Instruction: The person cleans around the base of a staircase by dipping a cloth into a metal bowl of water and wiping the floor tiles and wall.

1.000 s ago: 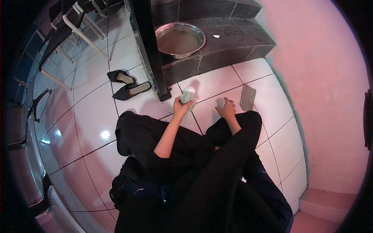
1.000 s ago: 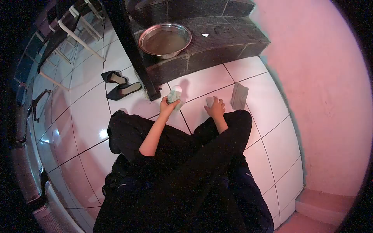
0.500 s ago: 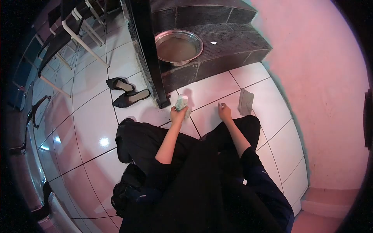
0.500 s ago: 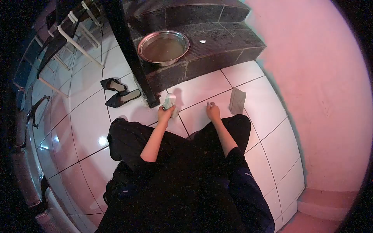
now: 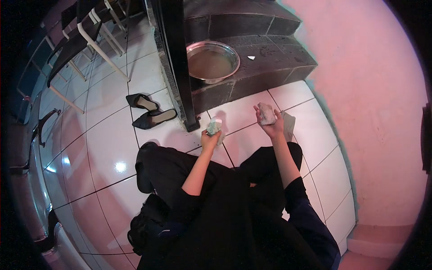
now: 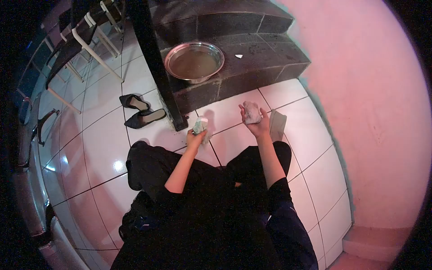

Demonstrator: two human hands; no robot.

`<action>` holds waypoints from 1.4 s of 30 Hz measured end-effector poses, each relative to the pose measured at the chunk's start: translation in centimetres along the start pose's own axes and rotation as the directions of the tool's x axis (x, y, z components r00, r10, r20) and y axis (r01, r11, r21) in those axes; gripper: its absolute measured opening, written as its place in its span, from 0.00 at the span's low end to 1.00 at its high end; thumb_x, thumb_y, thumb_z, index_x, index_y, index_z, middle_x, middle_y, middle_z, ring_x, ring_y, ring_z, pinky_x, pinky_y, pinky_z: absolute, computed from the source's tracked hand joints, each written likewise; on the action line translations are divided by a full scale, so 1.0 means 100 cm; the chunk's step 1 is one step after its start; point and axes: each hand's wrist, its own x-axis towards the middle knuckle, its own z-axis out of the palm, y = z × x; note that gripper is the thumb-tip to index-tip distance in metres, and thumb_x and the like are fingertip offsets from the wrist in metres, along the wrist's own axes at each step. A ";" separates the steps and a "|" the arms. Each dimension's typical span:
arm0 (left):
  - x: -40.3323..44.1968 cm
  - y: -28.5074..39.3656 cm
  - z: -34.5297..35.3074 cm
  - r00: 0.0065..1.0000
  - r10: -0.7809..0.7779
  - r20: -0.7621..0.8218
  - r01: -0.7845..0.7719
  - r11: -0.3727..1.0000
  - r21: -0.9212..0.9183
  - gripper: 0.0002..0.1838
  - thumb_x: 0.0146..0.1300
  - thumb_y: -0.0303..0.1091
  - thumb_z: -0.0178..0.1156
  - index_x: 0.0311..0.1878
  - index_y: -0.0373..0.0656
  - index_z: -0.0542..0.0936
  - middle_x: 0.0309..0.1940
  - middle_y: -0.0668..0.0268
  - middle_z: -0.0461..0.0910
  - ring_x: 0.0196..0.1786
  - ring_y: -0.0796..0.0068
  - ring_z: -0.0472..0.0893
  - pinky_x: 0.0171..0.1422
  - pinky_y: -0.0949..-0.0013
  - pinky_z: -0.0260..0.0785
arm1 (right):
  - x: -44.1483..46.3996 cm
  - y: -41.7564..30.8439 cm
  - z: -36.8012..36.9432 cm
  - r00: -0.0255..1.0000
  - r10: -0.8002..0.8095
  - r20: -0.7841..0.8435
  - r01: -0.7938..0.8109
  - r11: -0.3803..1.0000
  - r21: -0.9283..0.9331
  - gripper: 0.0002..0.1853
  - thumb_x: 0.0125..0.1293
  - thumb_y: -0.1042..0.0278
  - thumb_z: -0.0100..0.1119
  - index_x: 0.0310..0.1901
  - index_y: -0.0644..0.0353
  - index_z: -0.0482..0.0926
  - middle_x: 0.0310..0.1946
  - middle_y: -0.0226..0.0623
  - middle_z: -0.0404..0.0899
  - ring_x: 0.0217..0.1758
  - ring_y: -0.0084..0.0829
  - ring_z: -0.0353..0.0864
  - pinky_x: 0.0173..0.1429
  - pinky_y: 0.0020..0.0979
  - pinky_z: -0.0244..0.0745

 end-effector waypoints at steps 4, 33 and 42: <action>-0.008 0.009 -0.001 1.000 0.000 -0.003 0.000 0.998 0.071 0.37 0.41 0.38 0.72 0.50 0.29 0.66 0.39 0.54 0.78 0.37 0.69 0.79 0.40 0.70 0.72 | 0.025 -0.009 0.050 0.945 0.158 0.285 -0.153 0.987 -0.040 0.27 0.64 0.53 0.40 0.62 0.58 0.60 0.59 0.50 0.63 0.45 0.38 0.71 0.42 0.34 0.69; -0.004 0.012 0.016 0.979 0.105 0.176 -0.138 0.971 0.193 0.32 0.44 0.36 0.72 0.48 0.32 0.66 0.40 0.56 0.77 0.41 0.71 0.78 0.44 0.70 0.72 | 0.211 0.104 0.170 0.963 -0.117 0.243 0.034 -0.841 -0.540 0.28 0.59 0.39 0.47 0.47 0.56 0.77 0.49 0.54 0.69 0.51 0.52 0.72 0.52 0.43 0.71; -0.008 0.019 0.016 0.982 0.132 0.133 -0.124 0.990 -0.068 0.32 0.43 0.37 0.72 0.47 0.33 0.67 0.38 0.59 0.77 0.38 0.72 0.78 0.42 0.70 0.72 | 0.212 0.101 0.176 0.949 -0.184 0.254 0.026 -0.761 -0.648 0.26 0.66 0.50 0.40 0.36 0.67 0.79 0.37 0.57 0.77 0.43 0.52 0.77 0.50 0.45 0.72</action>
